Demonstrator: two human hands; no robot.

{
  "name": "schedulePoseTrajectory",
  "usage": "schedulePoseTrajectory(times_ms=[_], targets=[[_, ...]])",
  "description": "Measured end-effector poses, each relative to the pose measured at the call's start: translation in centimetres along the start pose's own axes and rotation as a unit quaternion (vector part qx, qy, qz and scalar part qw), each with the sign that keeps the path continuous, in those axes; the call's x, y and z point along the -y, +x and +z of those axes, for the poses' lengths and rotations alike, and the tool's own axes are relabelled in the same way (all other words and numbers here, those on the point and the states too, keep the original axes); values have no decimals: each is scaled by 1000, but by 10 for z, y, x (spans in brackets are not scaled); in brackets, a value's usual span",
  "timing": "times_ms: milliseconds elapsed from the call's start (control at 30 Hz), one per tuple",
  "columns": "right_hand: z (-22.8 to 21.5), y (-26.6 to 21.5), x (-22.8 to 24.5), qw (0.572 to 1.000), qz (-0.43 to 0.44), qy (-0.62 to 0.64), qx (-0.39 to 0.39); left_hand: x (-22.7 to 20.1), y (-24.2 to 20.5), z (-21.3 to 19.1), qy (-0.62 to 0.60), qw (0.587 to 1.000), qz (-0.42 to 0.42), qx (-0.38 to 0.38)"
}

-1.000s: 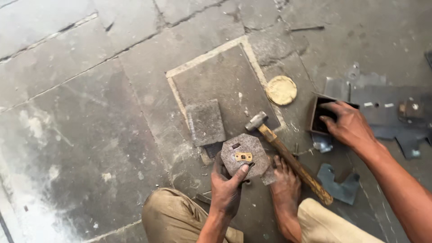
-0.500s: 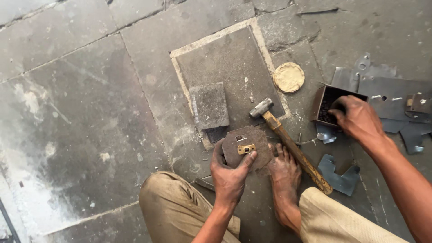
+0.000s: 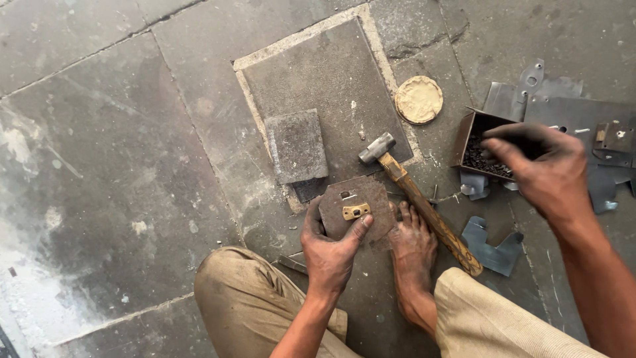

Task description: The person sits on the floor and uses a hammer and metal punch to shape and assemble metal components. They repeatedly position a metal piece on a block, strike it with a hammer, and insert small metal parts into holes.

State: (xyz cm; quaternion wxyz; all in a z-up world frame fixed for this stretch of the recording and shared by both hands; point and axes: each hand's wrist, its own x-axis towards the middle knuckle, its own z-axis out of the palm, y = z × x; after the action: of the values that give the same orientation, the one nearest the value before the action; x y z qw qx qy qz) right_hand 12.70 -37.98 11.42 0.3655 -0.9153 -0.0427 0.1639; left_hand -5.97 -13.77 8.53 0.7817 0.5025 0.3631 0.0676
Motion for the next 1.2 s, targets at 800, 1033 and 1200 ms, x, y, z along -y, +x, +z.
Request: schedulePoseTrajectory(times_ms=[800,1033,1200], targets=[[84,-45,110,969,-132,7,210,7,3,-14,-64,998,17,1],[94,-41,112,966,-164,-4,200,8,3,-14,-23,999,29,-11],[93,-35,116,959,-146,-25,242,5,3,-15,-23,1000,16,-9]])
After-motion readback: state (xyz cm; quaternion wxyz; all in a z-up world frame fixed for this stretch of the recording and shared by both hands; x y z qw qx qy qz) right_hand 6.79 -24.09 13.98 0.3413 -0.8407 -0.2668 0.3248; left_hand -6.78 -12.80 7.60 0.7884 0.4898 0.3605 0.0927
